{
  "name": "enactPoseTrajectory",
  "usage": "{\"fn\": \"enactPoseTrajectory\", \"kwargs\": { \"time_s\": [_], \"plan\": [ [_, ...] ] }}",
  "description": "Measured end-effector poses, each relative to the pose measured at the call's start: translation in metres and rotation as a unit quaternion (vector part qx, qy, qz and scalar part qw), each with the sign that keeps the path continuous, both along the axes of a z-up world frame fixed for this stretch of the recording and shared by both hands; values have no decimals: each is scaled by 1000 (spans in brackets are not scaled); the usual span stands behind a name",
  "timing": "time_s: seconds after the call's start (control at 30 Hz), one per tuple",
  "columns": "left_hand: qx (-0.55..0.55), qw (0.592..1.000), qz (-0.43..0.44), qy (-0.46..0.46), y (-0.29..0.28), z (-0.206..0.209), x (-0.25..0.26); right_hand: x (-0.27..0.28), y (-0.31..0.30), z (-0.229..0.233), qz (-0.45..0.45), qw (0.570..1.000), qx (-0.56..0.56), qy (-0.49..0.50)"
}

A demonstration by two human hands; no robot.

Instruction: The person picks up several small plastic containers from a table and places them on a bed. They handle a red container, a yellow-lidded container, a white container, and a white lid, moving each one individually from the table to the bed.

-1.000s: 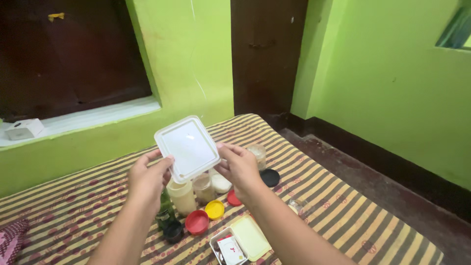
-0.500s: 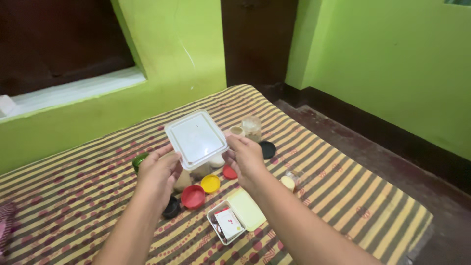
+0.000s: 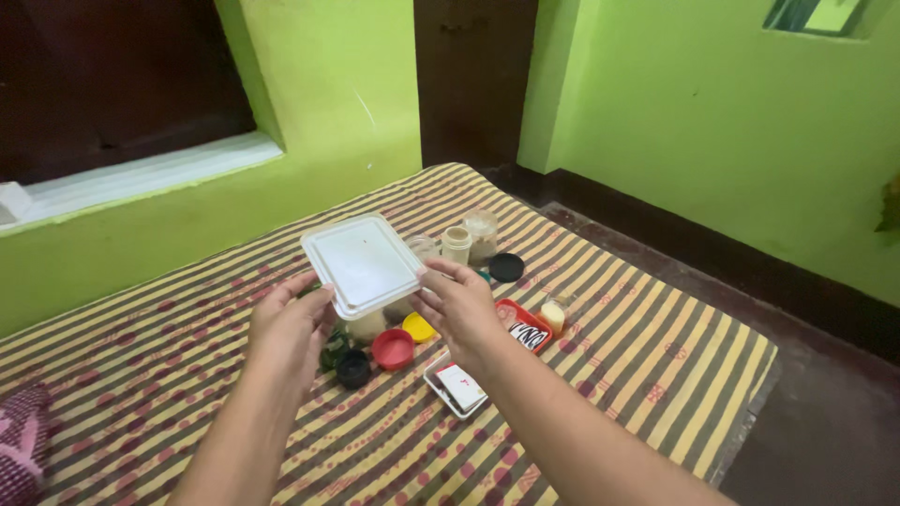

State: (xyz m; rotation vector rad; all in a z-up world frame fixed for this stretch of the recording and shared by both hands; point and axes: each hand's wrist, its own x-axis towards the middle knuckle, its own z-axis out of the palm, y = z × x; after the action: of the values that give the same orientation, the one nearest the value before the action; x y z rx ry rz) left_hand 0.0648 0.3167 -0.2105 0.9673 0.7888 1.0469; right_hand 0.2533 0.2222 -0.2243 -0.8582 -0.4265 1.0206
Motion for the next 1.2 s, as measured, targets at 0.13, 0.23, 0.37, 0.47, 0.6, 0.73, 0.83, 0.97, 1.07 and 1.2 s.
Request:
{"fn": "enactPoseTrajectory", "kwargs": {
  "time_s": [0.13,0.23,0.37,0.47,0.6,0.73,0.83,0.97,1.07,1.2],
  "plan": [
    [22,1000,-5,-5,-5,11,-52,-54,-4,13,-10,1000,-12,-19],
    [11,1000,3,-4,-7,20,-84,-90,-8,24,-3,1000,19,-15],
    [-2,1000,13,10,1,28,-116,-124,-7,36,5,1000,15,-22],
    [-28,999,-5,-33,10,22,-127,-134,-5,38,10,999,16,-51],
    [-49,999,3,-12,17,0,-131,-132,-12,22,22,998,19,-56],
    [-69,997,10,28,24,-29,-108,-109,-13,-4,22,998,-28,-61],
    [-81,996,-20,22,33,-54,-87,-85,-12,-29,1,995,-95,-39],
    [-54,995,-89,4,43,-100,-52,-51,-11,-80,-20,998,-52,20],
    [-79,990,-110,47,53,-130,-33,-28,-4,-114,-33,997,-73,20],
    [-96,983,-145,51,53,-169,-14,-2,-6,-153,-33,994,-103,25]
  ]
}}
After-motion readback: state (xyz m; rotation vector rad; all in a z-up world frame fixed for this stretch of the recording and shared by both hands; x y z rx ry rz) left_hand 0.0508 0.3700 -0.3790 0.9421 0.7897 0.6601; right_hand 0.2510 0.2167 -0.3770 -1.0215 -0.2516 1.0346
